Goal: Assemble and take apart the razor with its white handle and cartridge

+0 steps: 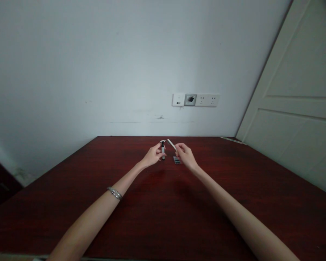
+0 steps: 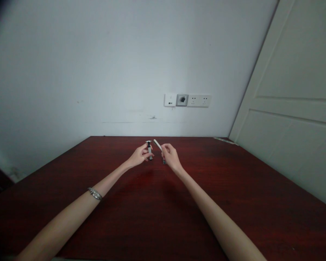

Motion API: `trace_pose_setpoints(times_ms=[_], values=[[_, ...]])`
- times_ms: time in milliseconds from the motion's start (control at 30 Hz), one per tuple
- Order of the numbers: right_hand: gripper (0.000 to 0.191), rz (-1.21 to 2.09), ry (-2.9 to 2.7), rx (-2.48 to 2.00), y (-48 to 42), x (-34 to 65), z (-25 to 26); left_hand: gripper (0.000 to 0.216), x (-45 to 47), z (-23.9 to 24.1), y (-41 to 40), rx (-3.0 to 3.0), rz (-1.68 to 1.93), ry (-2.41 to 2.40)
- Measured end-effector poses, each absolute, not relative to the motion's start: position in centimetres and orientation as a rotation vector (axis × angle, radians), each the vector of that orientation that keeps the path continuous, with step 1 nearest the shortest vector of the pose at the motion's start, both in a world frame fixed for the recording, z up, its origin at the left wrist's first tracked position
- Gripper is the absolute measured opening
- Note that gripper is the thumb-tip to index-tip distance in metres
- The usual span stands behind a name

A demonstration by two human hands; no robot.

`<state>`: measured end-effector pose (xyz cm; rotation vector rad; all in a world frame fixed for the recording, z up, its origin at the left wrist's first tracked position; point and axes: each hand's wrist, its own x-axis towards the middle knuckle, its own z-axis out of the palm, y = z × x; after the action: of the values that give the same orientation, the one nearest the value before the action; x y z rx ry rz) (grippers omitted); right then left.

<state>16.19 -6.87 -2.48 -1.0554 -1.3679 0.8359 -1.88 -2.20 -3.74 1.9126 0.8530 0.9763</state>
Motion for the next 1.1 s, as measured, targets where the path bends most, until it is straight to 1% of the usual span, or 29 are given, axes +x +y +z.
trace_pose_setpoints(times_ms=[67, 133, 200, 300, 467, 600, 733, 900, 1000, 1100], values=[[0.045, 1.056, -1.305, -0.982, -7.4, 14.9, -2.8, 0.038, -1.8, -3.9, -2.1, 1.933, 0.988, 0.852], [0.049, 1.17, -1.242, -0.905, -8.0, 14.3, -2.7, 0.042, -1.8, -4.1, -2.0, 1.949, 0.994, 0.843], [0.05, 1.226, -1.167, -0.854, -8.4, 14.2, -2.4, 0.044, -1.8, -4.1, -2.0, 1.958, 0.999, 0.841], [0.046, 1.288, -1.087, -0.819, -8.5, 14.5, -2.0, 0.044, -1.7, -4.2, -2.0, 1.977, 1.0, 0.837], [0.043, 1.356, -1.102, -0.769, -8.5, 14.7, -1.7, 0.047, -1.8, -4.1, -2.0, 1.997, 1.004, 0.842], [0.043, 1.305, -1.128, -0.735, -8.6, 14.7, -1.5, 0.052, -2.0, -3.9, -2.0, 1.999, 1.007, 0.855], [0.044, 1.184, -1.138, -0.763, -8.2, 14.7, -1.9, 0.051, -1.9, -3.9, -2.1, 2.031, 0.989, 0.865], [0.045, 1.119, -1.226, -0.785, -7.9, 15.1, -2.3, 0.052, -1.9, -4.0, -2.0, 2.03, 0.995, 0.876], [0.044, 1.072, -1.266, -0.786, -7.9, 15.4, -2.2, 0.049, -1.9, -3.9, -2.0, 2.009, 0.994, 0.89], [0.045, 1.009, -1.241, -0.806, -7.8, 15.7, -2.0, 0.041, -1.9, -3.7, -2.1, 2.011, 0.996, 0.914]])
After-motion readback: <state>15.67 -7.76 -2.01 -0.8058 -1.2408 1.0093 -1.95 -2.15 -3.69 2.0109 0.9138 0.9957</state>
